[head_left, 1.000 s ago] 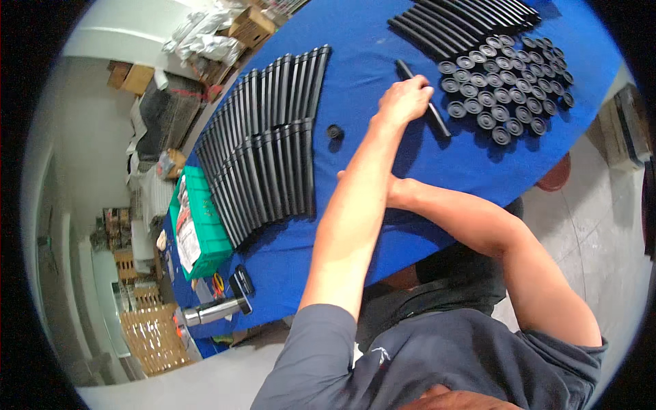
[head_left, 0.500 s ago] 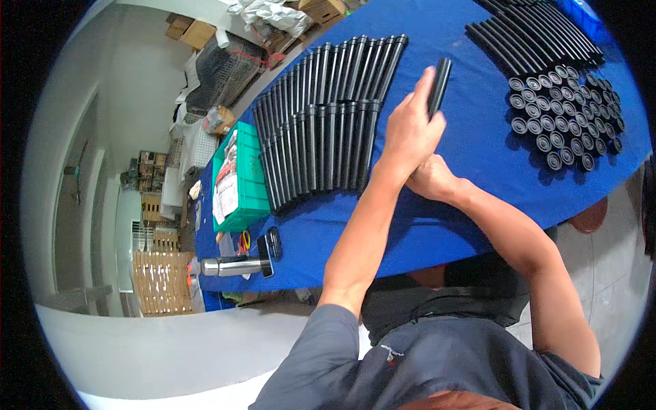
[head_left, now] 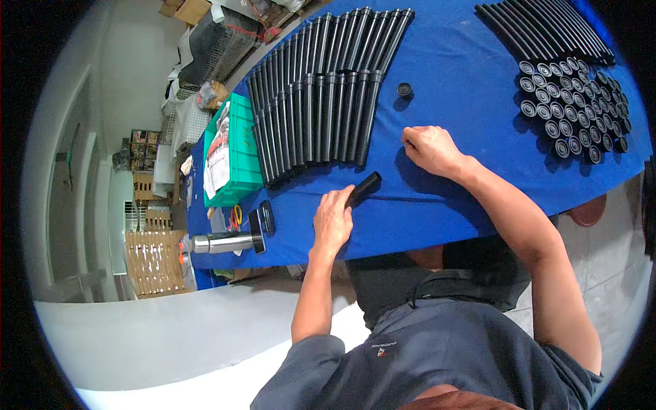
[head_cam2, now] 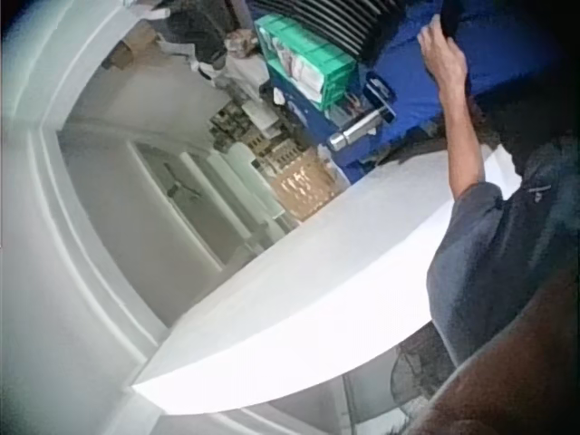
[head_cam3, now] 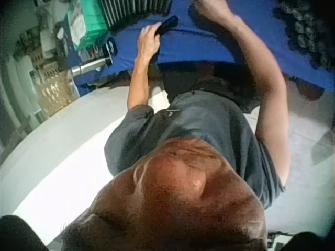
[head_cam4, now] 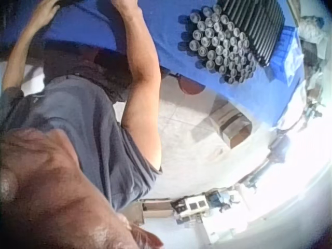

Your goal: Manually inserting end caps into black plastic tubes and organizing them into neat rows on an assembly table.

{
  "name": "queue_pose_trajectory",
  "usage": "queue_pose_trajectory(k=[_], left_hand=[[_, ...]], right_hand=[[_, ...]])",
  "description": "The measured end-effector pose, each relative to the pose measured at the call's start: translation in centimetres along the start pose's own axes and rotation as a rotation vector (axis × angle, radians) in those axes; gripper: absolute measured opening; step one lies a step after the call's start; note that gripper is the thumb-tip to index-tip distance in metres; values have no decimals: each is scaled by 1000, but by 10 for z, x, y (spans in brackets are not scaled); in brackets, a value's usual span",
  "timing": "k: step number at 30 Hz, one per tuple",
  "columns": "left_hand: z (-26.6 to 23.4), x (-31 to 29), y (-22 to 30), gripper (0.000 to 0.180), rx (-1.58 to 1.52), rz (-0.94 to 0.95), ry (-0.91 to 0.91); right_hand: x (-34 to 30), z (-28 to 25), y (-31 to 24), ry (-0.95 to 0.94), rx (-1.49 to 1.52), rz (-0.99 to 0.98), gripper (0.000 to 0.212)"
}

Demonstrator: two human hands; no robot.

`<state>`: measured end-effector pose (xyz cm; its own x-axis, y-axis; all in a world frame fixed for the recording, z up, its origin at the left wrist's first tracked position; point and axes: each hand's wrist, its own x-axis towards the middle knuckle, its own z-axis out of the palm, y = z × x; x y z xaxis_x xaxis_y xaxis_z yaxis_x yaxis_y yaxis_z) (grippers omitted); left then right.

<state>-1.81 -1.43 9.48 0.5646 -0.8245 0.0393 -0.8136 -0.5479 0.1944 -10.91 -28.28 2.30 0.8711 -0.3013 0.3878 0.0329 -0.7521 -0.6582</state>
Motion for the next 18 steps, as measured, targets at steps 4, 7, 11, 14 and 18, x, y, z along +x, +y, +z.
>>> queue_pose_trajectory(k=[4,7,11,14,18], left_hand=[[6,-2,-10,52,15,41,-7],[0,4,-8,54,17,27,-44],[-10,18,4,59,-45,-25,-93],[-12,38,13,57,-128,26,-17],[-12,94,41,40,-236,111,152]], right_hand=[[0,-3,-2,-5,-6,2,12],[0,-1,1,-5,-20,15,12],[0,-3,-1,-14,-8,26,12],[0,-5,-2,-28,-20,29,12],[1,-3,-1,-20,-11,37,12]])
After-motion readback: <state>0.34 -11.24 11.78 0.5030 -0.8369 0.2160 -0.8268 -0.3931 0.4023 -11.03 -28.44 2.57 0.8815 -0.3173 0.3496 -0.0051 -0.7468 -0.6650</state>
